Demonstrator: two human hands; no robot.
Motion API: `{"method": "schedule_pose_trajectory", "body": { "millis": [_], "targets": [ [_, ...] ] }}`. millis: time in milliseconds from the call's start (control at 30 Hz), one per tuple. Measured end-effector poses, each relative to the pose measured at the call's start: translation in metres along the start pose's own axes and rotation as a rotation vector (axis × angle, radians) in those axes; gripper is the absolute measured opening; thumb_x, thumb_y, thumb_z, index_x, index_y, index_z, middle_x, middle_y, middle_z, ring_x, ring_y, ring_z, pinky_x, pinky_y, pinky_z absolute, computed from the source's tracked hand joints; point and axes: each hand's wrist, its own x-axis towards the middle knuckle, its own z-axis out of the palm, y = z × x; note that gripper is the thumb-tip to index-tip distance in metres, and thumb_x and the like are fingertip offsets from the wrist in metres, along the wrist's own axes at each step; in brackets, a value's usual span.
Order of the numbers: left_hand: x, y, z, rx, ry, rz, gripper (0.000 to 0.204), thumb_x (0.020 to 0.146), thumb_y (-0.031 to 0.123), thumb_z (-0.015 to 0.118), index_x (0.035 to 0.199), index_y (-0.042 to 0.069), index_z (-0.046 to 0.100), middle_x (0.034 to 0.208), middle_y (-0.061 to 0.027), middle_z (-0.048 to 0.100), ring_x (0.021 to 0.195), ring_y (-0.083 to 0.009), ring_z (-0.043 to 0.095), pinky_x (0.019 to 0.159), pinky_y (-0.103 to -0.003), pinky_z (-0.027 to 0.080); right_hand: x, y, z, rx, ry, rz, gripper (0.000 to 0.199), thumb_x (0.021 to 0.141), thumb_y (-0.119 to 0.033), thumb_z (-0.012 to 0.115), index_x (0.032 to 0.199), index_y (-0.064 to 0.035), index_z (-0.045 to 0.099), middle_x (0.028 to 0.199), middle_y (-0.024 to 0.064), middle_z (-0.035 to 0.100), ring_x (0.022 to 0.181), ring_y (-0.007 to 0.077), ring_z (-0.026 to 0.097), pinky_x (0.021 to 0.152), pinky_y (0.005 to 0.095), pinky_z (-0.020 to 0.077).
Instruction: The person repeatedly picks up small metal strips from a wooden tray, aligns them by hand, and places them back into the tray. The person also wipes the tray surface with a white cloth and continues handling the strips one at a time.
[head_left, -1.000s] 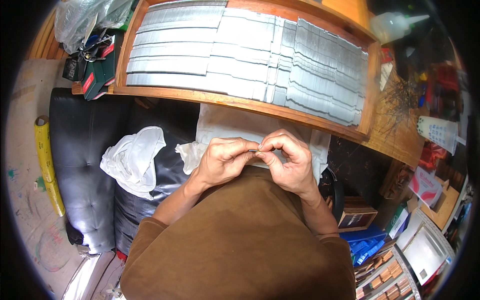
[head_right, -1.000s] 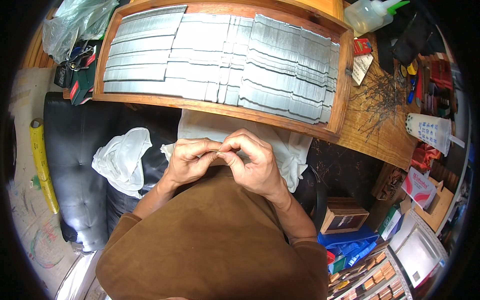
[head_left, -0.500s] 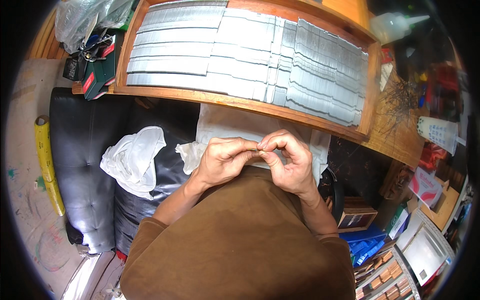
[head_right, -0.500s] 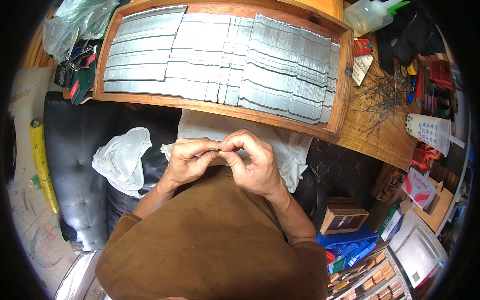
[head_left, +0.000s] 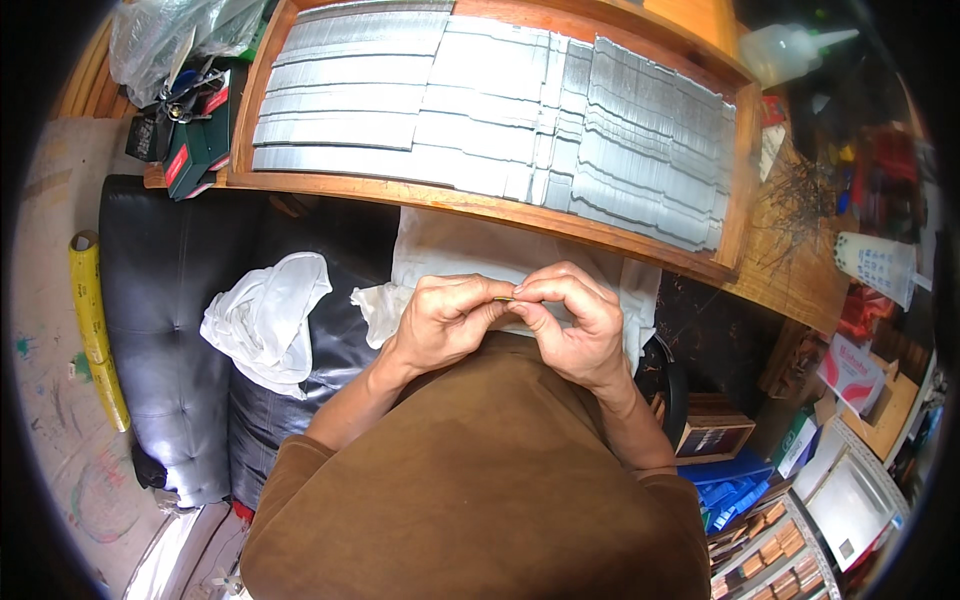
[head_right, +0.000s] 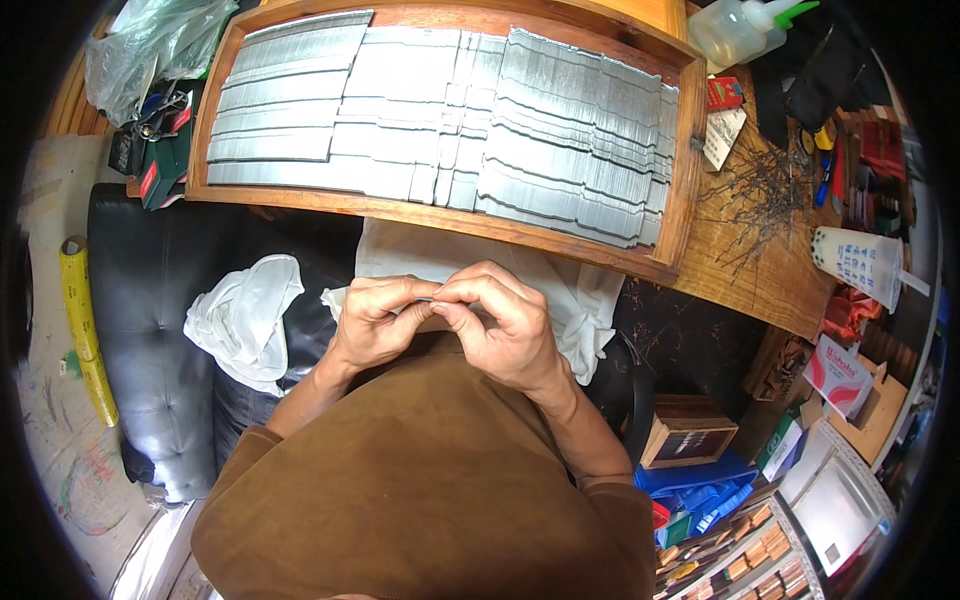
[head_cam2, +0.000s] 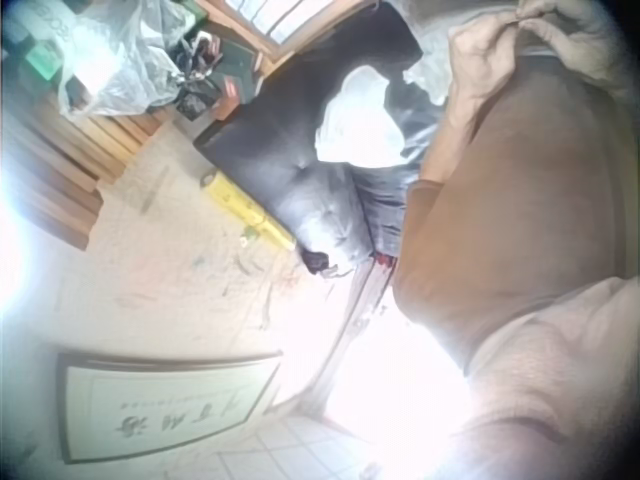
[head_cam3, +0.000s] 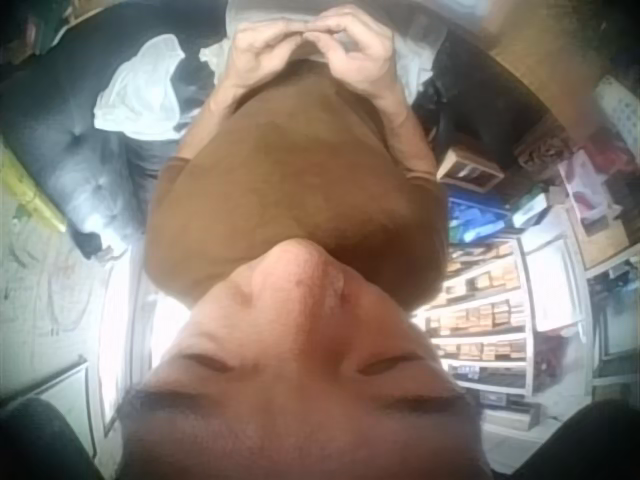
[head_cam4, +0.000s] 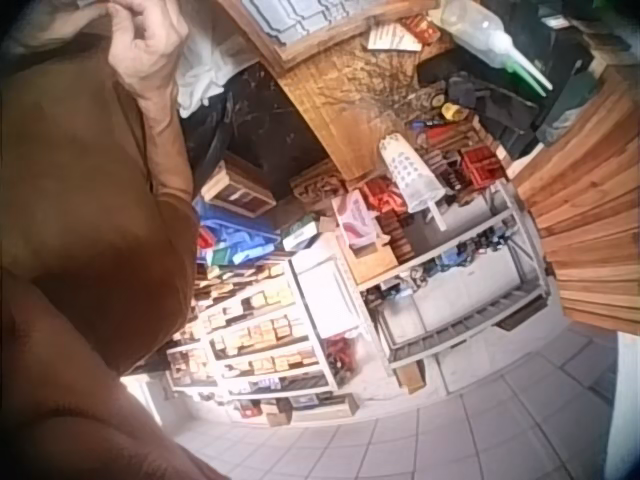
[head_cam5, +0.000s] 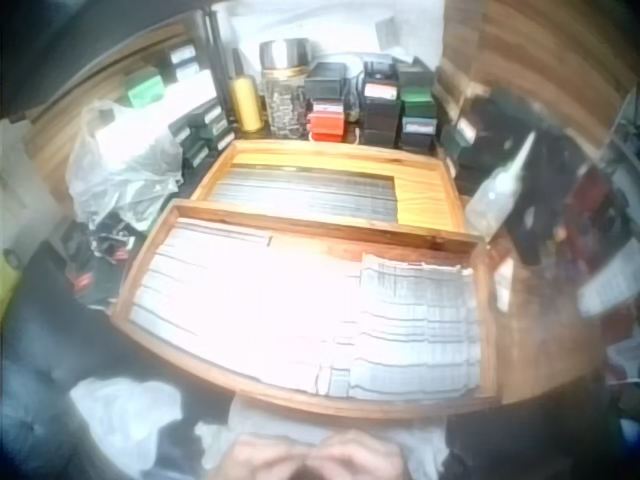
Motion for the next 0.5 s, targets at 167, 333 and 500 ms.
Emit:
{"method": "schedule_pose_trajectory", "body": {
  "millis": [167, 333, 500],
  "targets": [
    [-0.001, -0.002, 0.006, -0.053, 0.034, 0.004, 0.020, 0.082, -0.007, 0.071, 0.102, -0.003, 0.074, 0.085, -0.0149, 0.075, 0.075, -0.0239, 0.075, 0.066, -0.029, 0.058, -0.003, -0.027, -0.023, -0.111, 0.050, 0.072, 0.014, 0.078, 0.011, 0.074, 0.086, 0.0021, 0.066, 0.082, 0.0111, 0.067, 0.073, 0.0200, 0.067, 0.065, 0.0290, 0.0529],
    [0.000, 0.000, 0.002, -0.055, -0.060, -0.024, 0.023, 0.085, -0.014, 0.061, 0.102, -0.004, 0.073, 0.098, -0.0157, 0.077, 0.085, -0.0219, 0.076, 0.077, -0.029, 0.062, -0.014, -0.105, -0.118, -0.419, 0.481, -0.077, 0.007, 0.079, 0.008, 0.070, 0.081, 0.0012, 0.068, 0.075, 0.0083, 0.065, 0.067, 0.0163, 0.058, 0.063, 0.0245, 0.0456],
    [0.003, -0.004, 0.009, -0.092, -0.059, -0.017, 0.022, 0.087, -0.013, 0.062, 0.103, -0.004, 0.073, 0.097, -0.0152, 0.077, 0.085, -0.0219, 0.076, 0.077, -0.029, 0.062, 0.017, -0.121, -0.169, -0.889, 0.969, 0.110, 0.010, 0.090, 0.010, 0.062, 0.090, 0.0060, 0.071, 0.081, 0.0085, 0.066, 0.074, 0.0136, 0.057, 0.069, 0.0219, 0.0450]
  ]
}}
